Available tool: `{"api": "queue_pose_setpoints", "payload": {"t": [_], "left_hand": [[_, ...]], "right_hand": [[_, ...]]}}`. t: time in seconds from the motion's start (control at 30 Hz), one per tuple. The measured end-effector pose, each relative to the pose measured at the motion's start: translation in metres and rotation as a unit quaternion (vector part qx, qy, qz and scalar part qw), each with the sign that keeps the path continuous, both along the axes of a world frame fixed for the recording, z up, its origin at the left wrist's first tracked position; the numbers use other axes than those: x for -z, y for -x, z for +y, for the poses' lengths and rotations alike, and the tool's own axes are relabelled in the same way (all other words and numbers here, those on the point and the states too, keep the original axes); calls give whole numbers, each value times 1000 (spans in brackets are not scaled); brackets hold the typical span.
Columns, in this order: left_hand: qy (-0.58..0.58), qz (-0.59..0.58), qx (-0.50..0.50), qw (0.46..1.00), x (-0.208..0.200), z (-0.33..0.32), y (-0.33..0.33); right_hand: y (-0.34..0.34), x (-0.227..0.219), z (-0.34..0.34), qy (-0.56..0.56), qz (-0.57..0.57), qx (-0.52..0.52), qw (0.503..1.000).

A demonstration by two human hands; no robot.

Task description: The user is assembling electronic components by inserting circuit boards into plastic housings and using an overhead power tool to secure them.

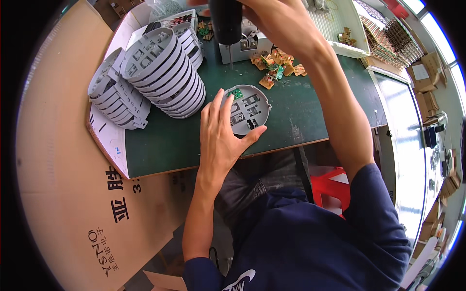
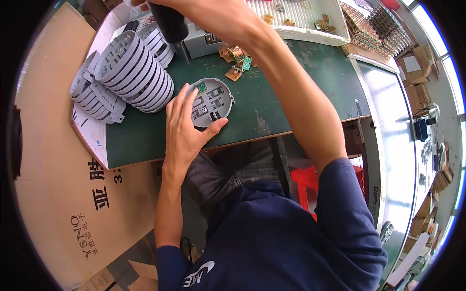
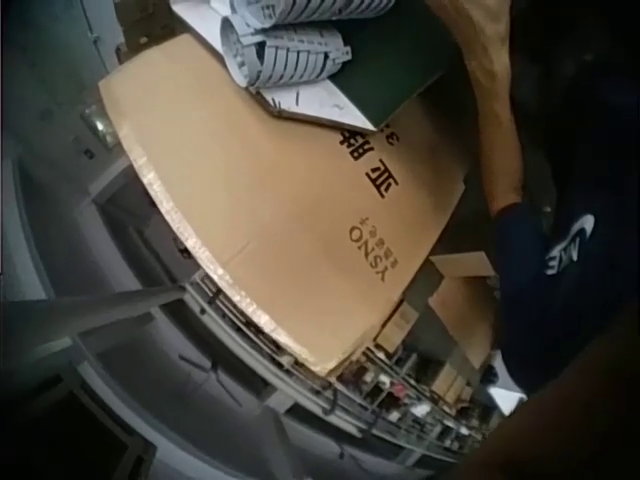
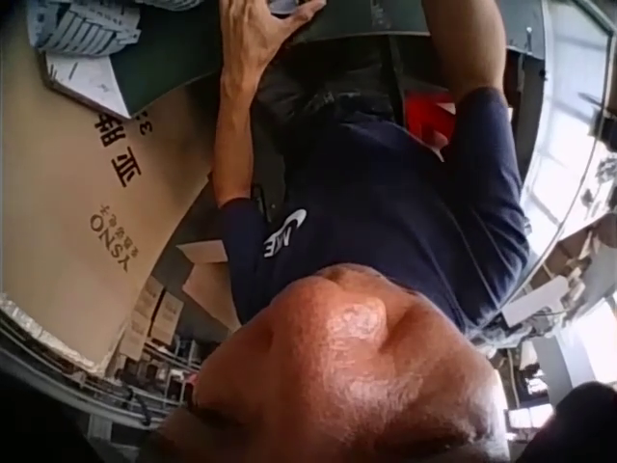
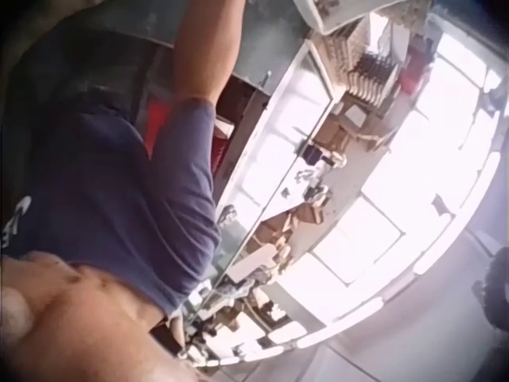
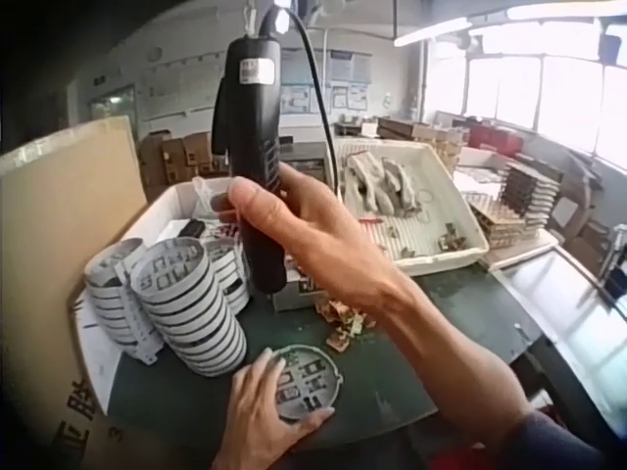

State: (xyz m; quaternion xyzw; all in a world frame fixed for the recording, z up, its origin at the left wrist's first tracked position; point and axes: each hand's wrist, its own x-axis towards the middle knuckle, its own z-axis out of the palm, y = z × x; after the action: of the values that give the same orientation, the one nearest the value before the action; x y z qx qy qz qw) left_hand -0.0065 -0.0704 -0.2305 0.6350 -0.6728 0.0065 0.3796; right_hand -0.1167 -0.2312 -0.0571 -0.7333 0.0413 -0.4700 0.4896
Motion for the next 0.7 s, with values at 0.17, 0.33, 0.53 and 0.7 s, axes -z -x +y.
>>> {"api": "queue_pose_setpoints", "payload": {"t": [0.17, 0.33, 0.53, 0.7], "left_hand": [[1, 6, 6, 1000, 1, 1, -2], [-20, 33, 2, 999, -2, 3, -2], [-22, 32, 11, 999, -2, 4, -3], [-26, 35, 10, 999, -1, 4, -2]], "right_hand": [[-21, -7, -10, -60, 8, -60, 996], [-2, -14, -40, -85, -45, 24, 995], [-21, 1, -74, -85, -41, 68, 993], [-23, 19, -79, -58, -8, 98, 993]]}}
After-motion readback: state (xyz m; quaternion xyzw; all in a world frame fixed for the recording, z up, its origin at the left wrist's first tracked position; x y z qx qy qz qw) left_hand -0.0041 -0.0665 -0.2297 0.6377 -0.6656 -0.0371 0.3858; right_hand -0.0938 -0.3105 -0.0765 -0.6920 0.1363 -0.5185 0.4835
